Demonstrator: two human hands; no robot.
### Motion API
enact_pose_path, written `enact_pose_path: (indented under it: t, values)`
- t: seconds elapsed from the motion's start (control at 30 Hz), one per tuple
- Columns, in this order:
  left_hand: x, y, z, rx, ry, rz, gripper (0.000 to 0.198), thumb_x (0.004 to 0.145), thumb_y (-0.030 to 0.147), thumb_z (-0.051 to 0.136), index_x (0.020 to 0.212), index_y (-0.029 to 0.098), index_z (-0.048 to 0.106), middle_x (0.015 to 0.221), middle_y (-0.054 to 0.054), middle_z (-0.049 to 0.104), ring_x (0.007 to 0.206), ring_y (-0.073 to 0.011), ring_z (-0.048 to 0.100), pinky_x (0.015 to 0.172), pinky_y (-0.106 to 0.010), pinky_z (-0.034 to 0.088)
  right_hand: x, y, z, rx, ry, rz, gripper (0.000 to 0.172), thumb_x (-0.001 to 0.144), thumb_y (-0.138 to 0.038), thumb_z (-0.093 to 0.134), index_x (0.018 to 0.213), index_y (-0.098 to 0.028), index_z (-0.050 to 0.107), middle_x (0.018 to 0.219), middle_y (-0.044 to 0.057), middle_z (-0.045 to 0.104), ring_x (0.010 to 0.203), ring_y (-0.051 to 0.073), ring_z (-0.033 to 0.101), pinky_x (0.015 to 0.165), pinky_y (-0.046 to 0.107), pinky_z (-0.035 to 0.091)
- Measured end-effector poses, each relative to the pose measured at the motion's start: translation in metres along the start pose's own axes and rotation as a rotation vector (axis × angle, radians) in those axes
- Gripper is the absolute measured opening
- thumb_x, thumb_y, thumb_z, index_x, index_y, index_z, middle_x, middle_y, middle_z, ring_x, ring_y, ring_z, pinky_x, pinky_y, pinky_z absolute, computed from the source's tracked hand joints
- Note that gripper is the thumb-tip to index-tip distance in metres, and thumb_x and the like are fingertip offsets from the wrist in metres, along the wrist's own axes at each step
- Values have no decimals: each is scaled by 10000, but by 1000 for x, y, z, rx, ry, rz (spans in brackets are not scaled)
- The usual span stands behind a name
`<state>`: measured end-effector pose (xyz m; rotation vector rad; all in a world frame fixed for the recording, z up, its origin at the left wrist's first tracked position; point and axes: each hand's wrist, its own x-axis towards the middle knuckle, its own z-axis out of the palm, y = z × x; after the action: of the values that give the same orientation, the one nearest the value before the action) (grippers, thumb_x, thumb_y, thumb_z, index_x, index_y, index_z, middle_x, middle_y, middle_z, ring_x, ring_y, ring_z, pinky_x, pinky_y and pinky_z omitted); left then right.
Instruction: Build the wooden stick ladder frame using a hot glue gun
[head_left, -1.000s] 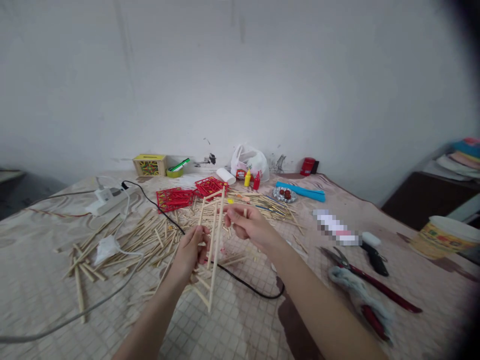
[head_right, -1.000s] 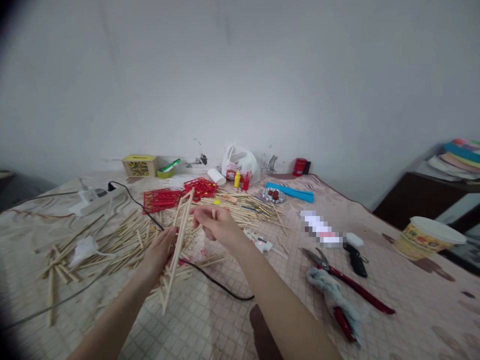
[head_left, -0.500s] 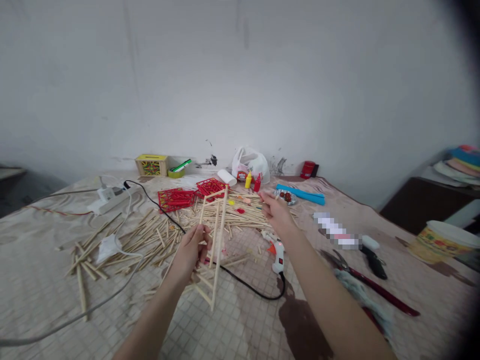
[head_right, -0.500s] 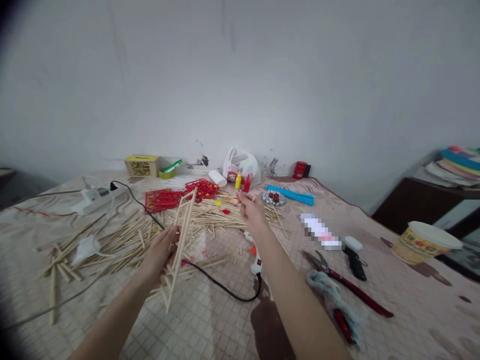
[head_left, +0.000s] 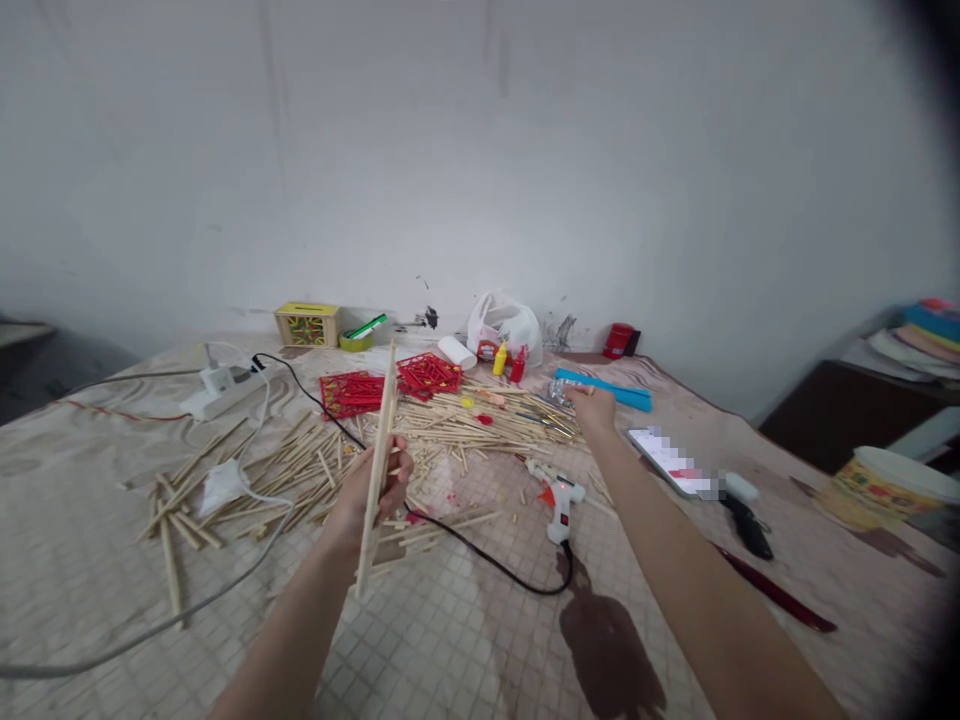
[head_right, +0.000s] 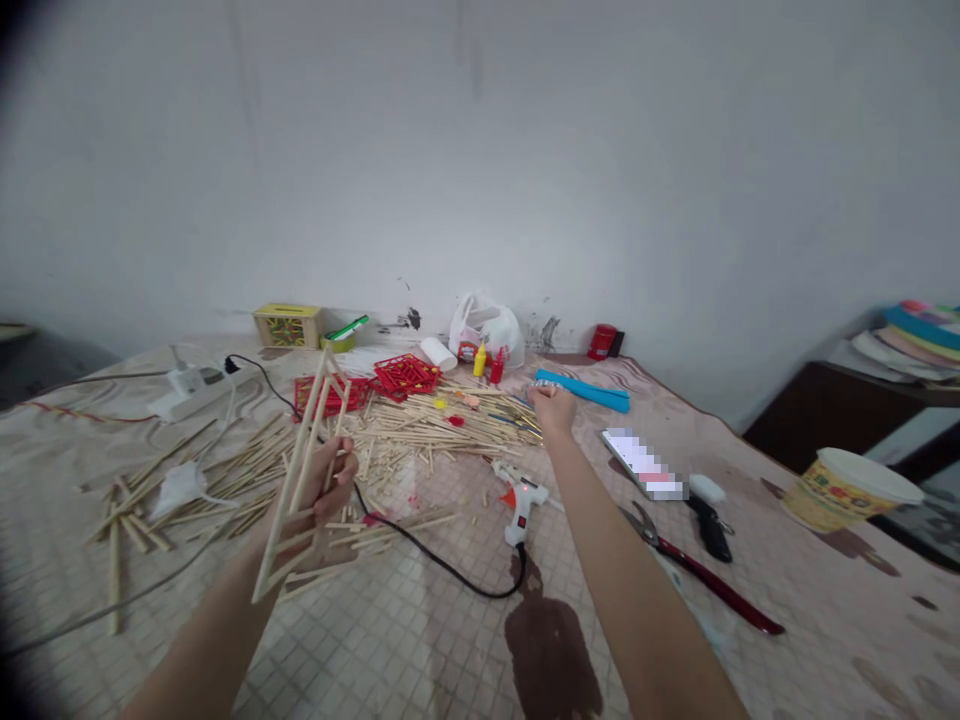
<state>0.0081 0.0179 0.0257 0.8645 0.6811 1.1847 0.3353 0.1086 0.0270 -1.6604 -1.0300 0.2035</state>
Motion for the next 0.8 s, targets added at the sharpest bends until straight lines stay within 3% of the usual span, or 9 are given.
enact_pose_path:
  t: [0.2, 0.33, 0.43, 0.6, 0.8]
  values:
    - [-6, 6, 3, -76, -82, -55, 165, 815, 332, 477, 755, 180, 465, 459, 95, 441, 209, 11, 228, 217, -82, 186, -21, -18, 20, -106, -330, -128, 110, 580, -216, 618, 528, -125, 651, 466, 26, 592, 484, 143, 502, 499, 255, 336]
    - [-6, 10, 3, -89, -103, -84, 167, 827, 329, 456, 755, 178, 467, 452, 93, 445, 200, 6, 211, 207, -92, 157, -43, -46, 45, -114, -643, -252, 82, 581, -214, 664, 564, -136, 678, 485, -5, 599, 475, 104, 473, 488, 221, 329]
    - [-6, 12, 2, -90, -94, -69, 168, 824, 335, 459, 759, 180, 470, 447, 92, 450, 195, 4, 219, 204, -94, 160, -56, -73, 64, -106, -797, -348, 126, 641, -249, 644, 651, -136, 700, 527, -13, 600, 489, 87, 456, 490, 208, 321]
    - [-6, 13, -3, -67, -72, -10, 197, 781, 371, 523, 780, 181, 470, 456, 91, 479, 197, 15, 238, 214, -79, 172, -60, -113, 93, -122, -879, -457, 129, 676, -213, 609, 669, -123, 701, 530, -17, 580, 500, 81, 436, 497, 211, 300]
    - [-2, 10, -11, 14, -61, 76, 258, 750, 437, 533, 804, 193, 468, 466, 86, 502, 194, 0, 251, 206, -99, 174, -48, -137, 129, -119, -855, -501, 116, 607, -216, 675, 649, -108, 671, 553, -9, 582, 535, 89, 464, 507, 207, 305]
